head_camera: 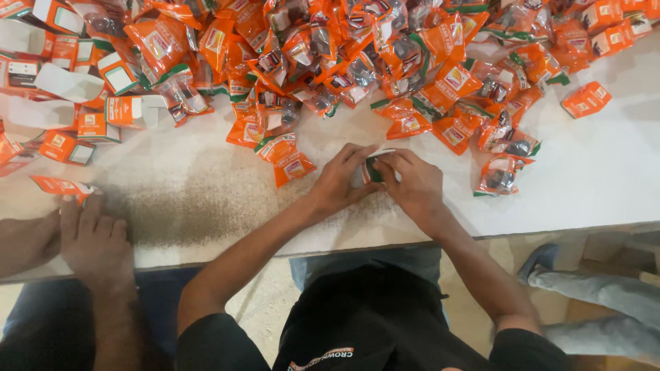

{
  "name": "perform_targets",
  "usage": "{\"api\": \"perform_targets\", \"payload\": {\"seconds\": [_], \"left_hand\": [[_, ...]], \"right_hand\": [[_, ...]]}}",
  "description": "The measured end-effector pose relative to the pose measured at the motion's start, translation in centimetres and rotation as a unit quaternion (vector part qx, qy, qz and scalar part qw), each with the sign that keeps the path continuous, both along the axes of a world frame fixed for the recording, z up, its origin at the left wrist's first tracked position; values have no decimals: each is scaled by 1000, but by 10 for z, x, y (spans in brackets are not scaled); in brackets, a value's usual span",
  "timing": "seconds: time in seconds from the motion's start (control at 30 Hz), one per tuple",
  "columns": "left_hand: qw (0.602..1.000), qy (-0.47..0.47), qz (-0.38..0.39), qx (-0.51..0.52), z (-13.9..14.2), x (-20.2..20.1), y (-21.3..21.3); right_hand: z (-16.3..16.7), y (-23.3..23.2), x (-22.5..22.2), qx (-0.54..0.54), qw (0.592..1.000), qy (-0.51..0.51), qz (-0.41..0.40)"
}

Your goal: The person picks small orange product boxes from a pile on the table, opens a small orange plastic pouch, inserts a box into it, and presses the pouch closed, placing the wrapped box back on the table. The person repeats this wrapping cycle one box at a time alongside other workers doing the same.

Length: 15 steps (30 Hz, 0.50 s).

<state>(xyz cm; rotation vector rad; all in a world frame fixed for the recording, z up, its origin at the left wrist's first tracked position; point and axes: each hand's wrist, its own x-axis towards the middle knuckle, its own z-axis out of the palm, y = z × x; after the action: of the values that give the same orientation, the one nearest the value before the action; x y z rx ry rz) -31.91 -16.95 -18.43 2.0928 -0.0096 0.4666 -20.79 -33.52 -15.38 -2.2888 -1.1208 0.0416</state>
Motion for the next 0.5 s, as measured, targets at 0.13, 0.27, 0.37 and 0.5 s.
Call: {"api": "perform_targets", "payload": {"seconds": [0.13, 0.27, 0.37, 0.5], "left_hand": [[993, 35, 29, -108, -9, 4, -1], [983, 34, 24, -181, -21, 7, -6], [976, 46, 48, -210, -27, 5, -13], [977, 20, 43, -208, -28, 4, -16]], "right_hand": [[7, -6, -9, 78, 995, -34, 52], [28, -11, -4, -1, 994, -64, 84], [31, -11, -3, -108, 990, -33, 79], [11, -17, 4, -37, 993, 21, 113]]}}
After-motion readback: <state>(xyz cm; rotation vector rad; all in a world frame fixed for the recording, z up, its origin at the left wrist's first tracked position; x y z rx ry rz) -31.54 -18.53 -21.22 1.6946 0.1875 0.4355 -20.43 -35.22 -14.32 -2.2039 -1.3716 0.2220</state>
